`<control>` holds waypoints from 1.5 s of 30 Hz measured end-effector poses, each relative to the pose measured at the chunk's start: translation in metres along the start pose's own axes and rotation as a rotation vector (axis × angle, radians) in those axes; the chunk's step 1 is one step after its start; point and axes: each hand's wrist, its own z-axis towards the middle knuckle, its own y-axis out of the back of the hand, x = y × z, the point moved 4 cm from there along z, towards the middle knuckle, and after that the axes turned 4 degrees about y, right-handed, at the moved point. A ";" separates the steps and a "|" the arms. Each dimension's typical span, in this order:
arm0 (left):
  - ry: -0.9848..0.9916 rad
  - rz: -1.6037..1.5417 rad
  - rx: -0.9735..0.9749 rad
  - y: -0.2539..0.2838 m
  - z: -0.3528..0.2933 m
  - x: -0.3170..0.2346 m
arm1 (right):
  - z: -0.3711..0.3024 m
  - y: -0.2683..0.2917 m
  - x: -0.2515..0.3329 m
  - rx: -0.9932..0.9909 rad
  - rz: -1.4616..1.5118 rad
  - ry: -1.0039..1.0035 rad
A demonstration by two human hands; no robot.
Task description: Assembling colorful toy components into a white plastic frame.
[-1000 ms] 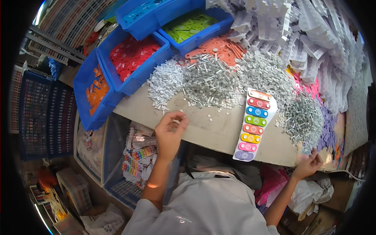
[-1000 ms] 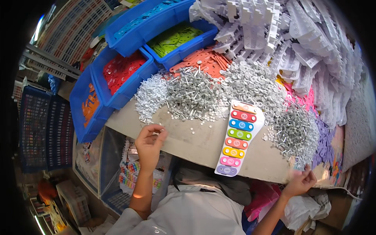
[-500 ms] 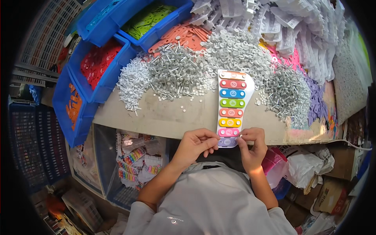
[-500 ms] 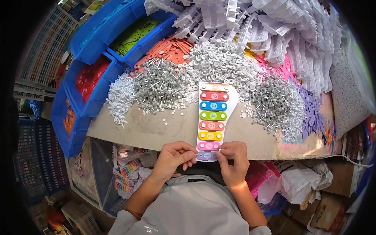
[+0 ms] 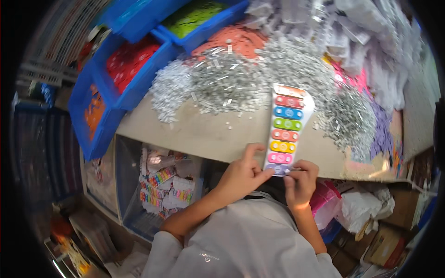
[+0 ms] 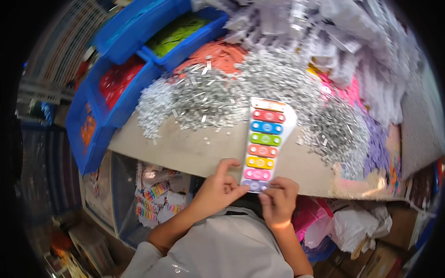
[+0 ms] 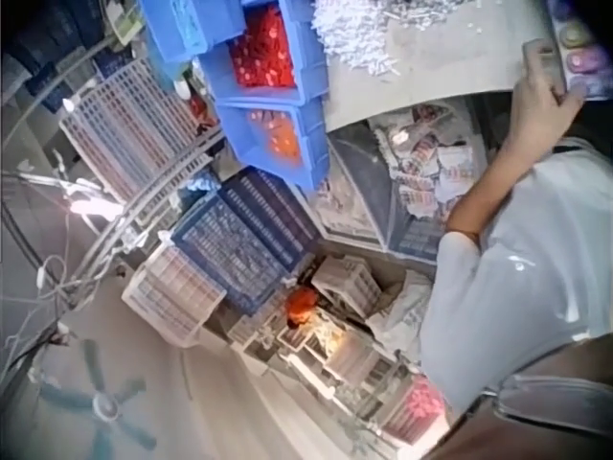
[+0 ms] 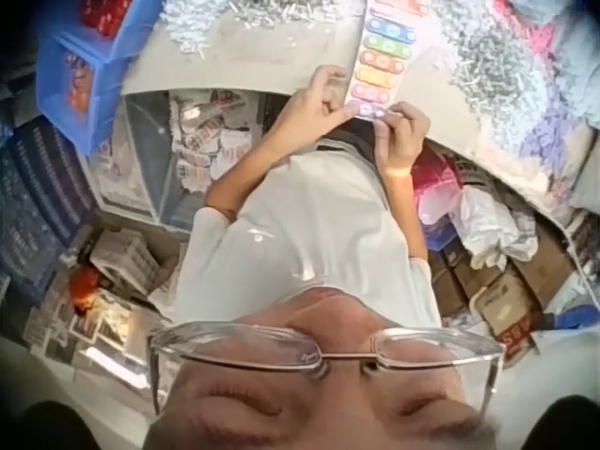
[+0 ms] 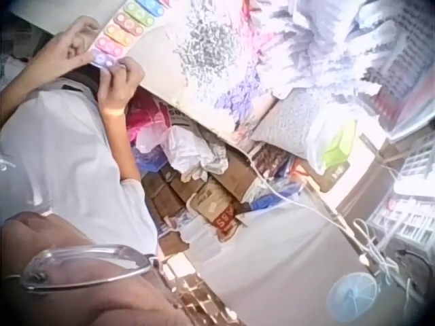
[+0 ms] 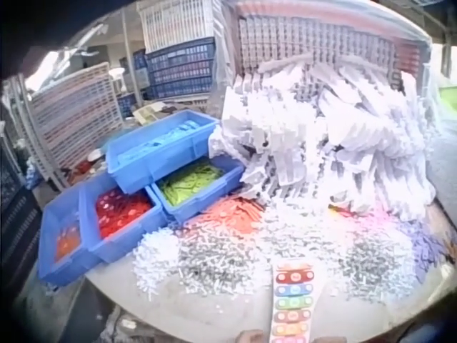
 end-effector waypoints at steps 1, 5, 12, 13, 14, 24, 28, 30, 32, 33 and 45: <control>-0.023 0.175 0.009 -0.003 0.002 0.001 | -0.007 0.001 -0.005 -0.001 0.020 -0.094; -0.032 -0.120 0.121 -0.021 0.011 0.014 | -0.014 0.001 -0.027 0.136 0.478 -0.698; -0.071 -0.293 0.128 -0.030 0.016 0.023 | -0.020 -0.010 -0.032 0.359 0.749 -0.929; -0.072 -0.297 0.118 -0.031 0.017 0.025 | -0.018 -0.010 -0.033 0.368 0.748 -0.923; -0.092 -0.321 0.118 -0.031 0.017 0.025 | -0.016 -0.012 -0.033 0.380 0.791 -0.930; -0.231 -0.335 0.002 -0.036 0.017 0.032 | -0.015 -0.019 -0.035 0.356 0.791 -0.947; -0.101 -0.492 0.258 -0.015 -0.012 0.037 | -0.005 -0.005 -0.001 0.347 0.735 -0.724; -0.242 -0.363 0.212 0.010 -0.038 0.030 | 0.008 -0.003 0.023 0.485 0.594 -0.508; -0.418 -0.292 -0.068 0.025 -0.059 0.038 | 0.027 -0.009 0.062 0.628 0.396 -0.223; -0.592 -0.201 -0.322 0.035 -0.073 0.038 | 0.034 -0.019 0.074 0.745 0.283 -0.032; 0.126 -1.563 -1.380 0.039 -0.186 0.289 | 0.025 -0.109 0.133 0.898 0.336 0.493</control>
